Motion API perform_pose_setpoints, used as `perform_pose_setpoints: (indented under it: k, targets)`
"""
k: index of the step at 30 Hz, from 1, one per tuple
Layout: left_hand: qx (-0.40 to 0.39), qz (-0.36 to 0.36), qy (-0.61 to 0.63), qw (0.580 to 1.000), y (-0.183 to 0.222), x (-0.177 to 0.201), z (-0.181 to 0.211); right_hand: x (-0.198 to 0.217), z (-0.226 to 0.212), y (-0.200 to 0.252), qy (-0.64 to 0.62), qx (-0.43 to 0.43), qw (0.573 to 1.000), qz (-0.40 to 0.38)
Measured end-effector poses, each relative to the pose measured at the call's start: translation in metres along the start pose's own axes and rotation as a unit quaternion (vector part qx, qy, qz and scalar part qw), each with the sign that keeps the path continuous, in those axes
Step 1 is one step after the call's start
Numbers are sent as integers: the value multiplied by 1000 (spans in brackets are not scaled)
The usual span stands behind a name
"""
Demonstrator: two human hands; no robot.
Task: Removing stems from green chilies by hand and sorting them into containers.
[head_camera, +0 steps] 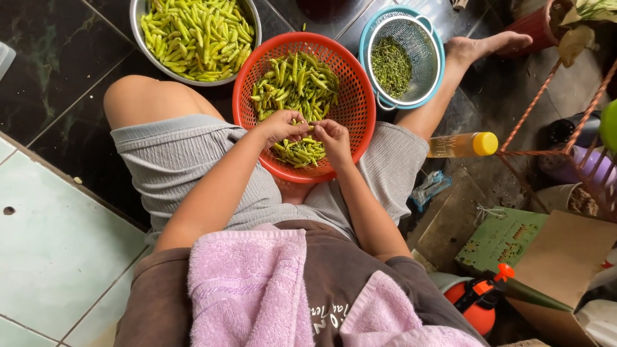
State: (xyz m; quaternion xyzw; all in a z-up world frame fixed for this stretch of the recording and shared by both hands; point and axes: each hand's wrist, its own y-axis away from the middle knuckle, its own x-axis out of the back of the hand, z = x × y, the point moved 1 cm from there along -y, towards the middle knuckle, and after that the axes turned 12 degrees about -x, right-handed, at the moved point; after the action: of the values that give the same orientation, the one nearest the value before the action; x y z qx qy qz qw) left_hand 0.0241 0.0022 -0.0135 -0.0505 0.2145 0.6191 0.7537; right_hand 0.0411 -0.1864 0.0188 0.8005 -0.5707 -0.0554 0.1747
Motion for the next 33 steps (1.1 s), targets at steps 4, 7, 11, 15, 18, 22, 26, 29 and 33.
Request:
perform_pose_setpoints:
  k: [4, 7, 11, 15, 18, 22, 26, 29, 33]
  targets:
    - [4, -21, -10, 1000, 3, -3, 10, 7, 12, -9, -58, -15, 998, 2]
    - [2, -19, -23, 1000, 1, 0, 2, 5, 5, -7, -38, -24, 999, 0]
    - [14, -1, -37, 999, -2, 3, -8, 12, -18, 0, 216, -12, 976, 21]
    - [21, 101, -9, 995, -19, 13, -24, 8, -22, 3, 531, -14, 847, -19]
    - [14, 150, 1, 989, -26, 22, -37, 3, -19, 3, 522, 19, 853, -9]
    - [-17, 173, -50, 984, -6, 16, -17, 3, -23, 6, 511, 32, 859, -10]
    - [-31, 183, -49, 981, -12, 13, -21, 0, -28, 8, 557, 1, 828, -57]
    - [-38, 198, -42, 979, -10, 15, -12, -3, -40, 11, 511, 5, 852, -115]
    - [-57, 255, -33, 965, -6, 17, 4, -7, -24, -7, 417, 82, 900, -98]
